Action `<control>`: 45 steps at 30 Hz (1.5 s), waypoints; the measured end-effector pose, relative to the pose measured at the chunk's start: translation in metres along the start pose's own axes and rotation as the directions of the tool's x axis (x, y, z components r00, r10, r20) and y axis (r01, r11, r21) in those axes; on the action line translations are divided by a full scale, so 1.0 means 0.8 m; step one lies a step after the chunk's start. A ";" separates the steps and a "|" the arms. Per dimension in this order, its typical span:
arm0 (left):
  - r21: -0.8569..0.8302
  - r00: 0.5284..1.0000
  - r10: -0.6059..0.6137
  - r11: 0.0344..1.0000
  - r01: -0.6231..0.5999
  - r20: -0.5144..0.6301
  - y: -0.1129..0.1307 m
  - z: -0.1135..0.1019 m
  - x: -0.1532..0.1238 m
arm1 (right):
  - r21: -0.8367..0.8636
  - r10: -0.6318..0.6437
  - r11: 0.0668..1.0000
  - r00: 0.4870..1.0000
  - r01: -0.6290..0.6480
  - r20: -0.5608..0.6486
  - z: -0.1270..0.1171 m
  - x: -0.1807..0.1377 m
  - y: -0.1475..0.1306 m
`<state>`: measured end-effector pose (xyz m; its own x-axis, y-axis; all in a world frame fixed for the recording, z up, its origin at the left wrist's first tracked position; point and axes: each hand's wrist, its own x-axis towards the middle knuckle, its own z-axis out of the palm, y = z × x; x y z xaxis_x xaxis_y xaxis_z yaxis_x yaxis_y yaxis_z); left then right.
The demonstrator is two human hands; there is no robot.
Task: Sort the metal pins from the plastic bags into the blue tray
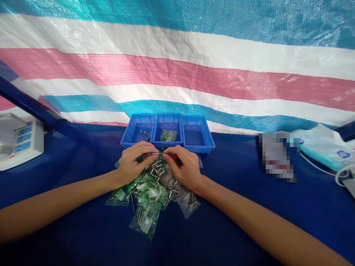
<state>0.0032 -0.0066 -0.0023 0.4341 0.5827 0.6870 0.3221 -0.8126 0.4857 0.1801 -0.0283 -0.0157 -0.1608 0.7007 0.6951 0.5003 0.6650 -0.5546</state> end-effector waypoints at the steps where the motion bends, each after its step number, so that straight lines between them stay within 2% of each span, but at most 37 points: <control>1: -0.002 1.000 0.009 1.000 -0.009 0.000 0.000 0.000 0.000 | 0.000 -0.003 1.000 1.000 0.003 -0.001 0.000 0.000 0.000; 13: -0.014 0.997 0.080 0.997 -0.080 -0.016 -0.004 0.003 -0.002 | 0.003 -0.030 1.000 0.999 0.030 -0.021 -0.002 -0.004 -0.001; 22: -0.037 0.995 0.089 0.995 -0.090 -0.038 -0.007 0.003 -0.005 | -0.004 -0.077 0.997 0.997 0.076 -0.030 -0.001 -0.005 0.001; 33: -0.024 0.991 0.134 0.991 -0.134 -0.005 -0.003 0.000 -0.002 | 0.008 -0.077 0.997 0.997 0.077 -0.031 -0.001 -0.004 -0.001; 45: -0.039 0.999 0.031 0.999 -0.030 0.032 -0.002 0.000 -0.002 | 0.029 -0.064 0.997 0.997 0.066 -0.044 -0.001 -0.001 -0.001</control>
<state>0.0019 -0.0064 -0.0043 0.4702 0.5574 0.6843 0.2760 -0.8293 0.4859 0.1805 -0.0295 -0.0152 -0.1554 0.6445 0.7486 0.4641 0.7166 -0.5206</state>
